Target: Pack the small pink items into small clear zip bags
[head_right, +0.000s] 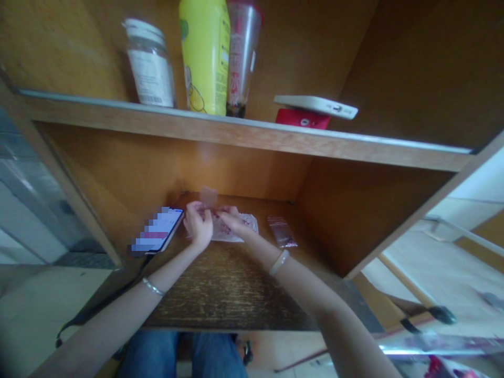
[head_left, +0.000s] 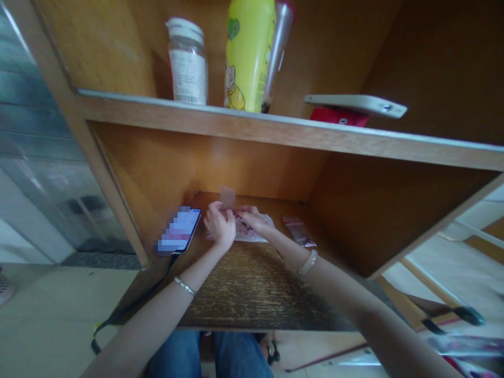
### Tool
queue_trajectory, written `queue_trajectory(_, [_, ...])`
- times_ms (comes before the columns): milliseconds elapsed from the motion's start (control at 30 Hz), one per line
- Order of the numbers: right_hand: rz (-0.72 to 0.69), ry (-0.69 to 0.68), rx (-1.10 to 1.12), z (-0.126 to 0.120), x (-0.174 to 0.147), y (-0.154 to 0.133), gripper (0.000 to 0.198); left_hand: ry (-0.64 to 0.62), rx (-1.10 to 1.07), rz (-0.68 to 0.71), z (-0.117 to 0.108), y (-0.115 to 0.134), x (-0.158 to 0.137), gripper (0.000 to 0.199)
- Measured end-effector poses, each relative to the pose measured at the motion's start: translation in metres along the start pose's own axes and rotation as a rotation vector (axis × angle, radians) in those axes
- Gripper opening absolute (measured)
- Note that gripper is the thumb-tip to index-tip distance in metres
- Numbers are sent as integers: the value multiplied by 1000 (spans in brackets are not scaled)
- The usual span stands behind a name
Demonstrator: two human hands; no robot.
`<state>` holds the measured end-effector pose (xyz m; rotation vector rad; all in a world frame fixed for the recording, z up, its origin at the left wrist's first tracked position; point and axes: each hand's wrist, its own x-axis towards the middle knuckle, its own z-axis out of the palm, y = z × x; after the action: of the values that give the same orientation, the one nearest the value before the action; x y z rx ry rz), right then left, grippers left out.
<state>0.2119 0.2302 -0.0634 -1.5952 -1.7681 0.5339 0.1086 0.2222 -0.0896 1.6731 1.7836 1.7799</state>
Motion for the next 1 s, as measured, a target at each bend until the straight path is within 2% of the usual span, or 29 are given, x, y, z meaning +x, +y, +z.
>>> queue_trajectory(133, [83,-103,-71,12,5,2,21,12,173,14,-3,1,1,35])
queue_trajectory(400, [74,-143,-442,17,-4,-8,18,-158,424,-74,1,-1,4,80])
queue_trajectory(567, [68,-126,-535,17,-10,-14,19,-255,465,-59,3,-4,5,81])
queue_trajectory(767, [37,-38,-522,14,-16,-4,23,-215,347,58,4,-7,3,83])
queue_trajectory(900, [121,90,-541,-7,-21,7,30,-189,290,168,1,-2,0,87])
queue_trajectory(1000, [210,140,-658,-32,-28,20,30,-174,235,241,0,2,-3,79])
